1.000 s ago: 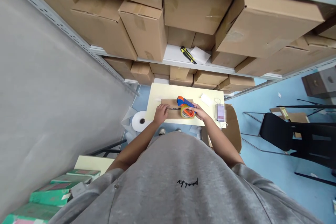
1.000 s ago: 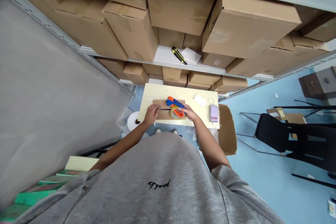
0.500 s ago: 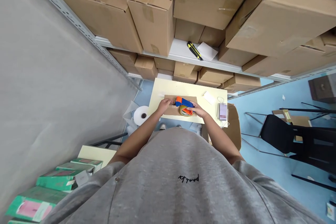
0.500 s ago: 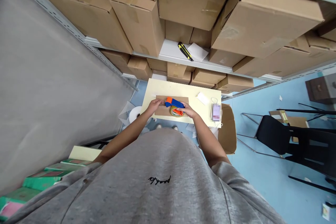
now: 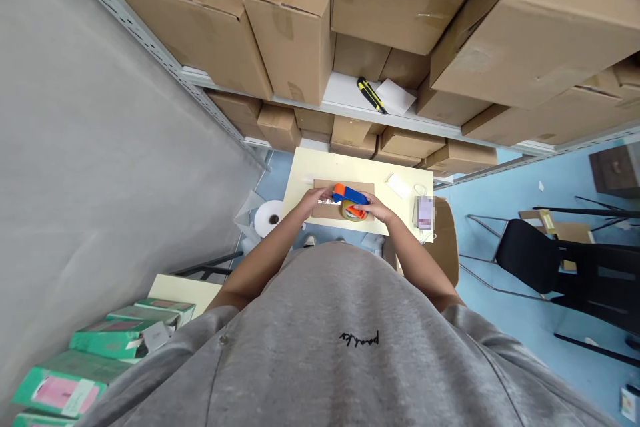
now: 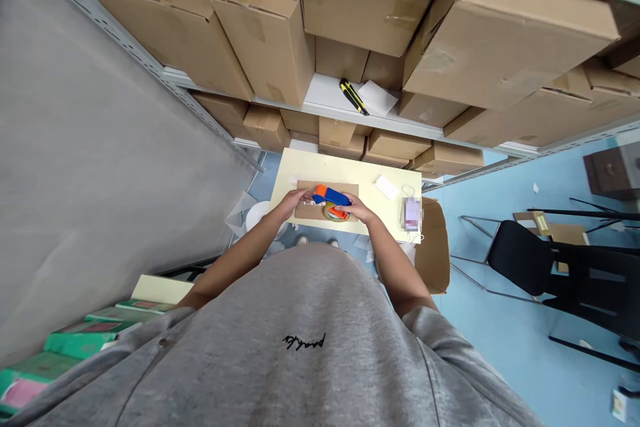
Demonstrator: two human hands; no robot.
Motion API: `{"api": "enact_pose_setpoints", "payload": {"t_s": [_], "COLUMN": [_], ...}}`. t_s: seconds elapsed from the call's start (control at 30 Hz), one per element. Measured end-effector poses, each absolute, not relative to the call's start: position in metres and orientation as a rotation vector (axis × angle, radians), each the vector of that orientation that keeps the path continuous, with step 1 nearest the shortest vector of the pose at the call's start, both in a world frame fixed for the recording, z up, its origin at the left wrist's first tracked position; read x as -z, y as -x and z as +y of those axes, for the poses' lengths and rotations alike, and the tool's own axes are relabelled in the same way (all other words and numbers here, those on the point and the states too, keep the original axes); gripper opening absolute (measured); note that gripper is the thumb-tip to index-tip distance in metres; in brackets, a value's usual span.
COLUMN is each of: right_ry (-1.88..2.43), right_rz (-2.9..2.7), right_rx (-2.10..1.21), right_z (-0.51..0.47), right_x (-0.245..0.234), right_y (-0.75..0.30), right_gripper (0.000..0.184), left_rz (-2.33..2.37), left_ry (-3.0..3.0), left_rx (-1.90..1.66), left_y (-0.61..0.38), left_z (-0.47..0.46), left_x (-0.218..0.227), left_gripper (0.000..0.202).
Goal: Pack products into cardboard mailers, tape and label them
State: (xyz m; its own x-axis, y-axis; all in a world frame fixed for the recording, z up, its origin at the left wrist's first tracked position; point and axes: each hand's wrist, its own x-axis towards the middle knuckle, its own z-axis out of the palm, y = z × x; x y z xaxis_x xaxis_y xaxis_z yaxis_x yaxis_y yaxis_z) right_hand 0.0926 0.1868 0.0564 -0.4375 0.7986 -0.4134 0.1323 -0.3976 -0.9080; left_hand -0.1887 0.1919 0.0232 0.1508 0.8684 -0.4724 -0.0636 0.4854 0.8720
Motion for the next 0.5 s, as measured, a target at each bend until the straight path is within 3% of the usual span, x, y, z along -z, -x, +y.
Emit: {"api": "enact_pose_setpoints", "payload": {"t_s": [0.17, 0.5], "right_ry": [1.329, 1.302], "right_rz": [-1.414, -1.531], "right_rx": [-1.851, -1.818], "right_z": [0.190, 0.194], "right_x": [-0.056, -0.064], "right_y": [-0.091, -0.092], "right_gripper": [0.066, 0.063], "left_rz": [1.250, 1.242], "left_ry": [-0.799, -0.812], "left_rx": [-0.800, -0.848], "left_y": [0.186, 0.187], "left_z": [0.196, 0.192], "left_x": [-0.023, -0.006], "left_gripper": [0.044, 0.023]}}
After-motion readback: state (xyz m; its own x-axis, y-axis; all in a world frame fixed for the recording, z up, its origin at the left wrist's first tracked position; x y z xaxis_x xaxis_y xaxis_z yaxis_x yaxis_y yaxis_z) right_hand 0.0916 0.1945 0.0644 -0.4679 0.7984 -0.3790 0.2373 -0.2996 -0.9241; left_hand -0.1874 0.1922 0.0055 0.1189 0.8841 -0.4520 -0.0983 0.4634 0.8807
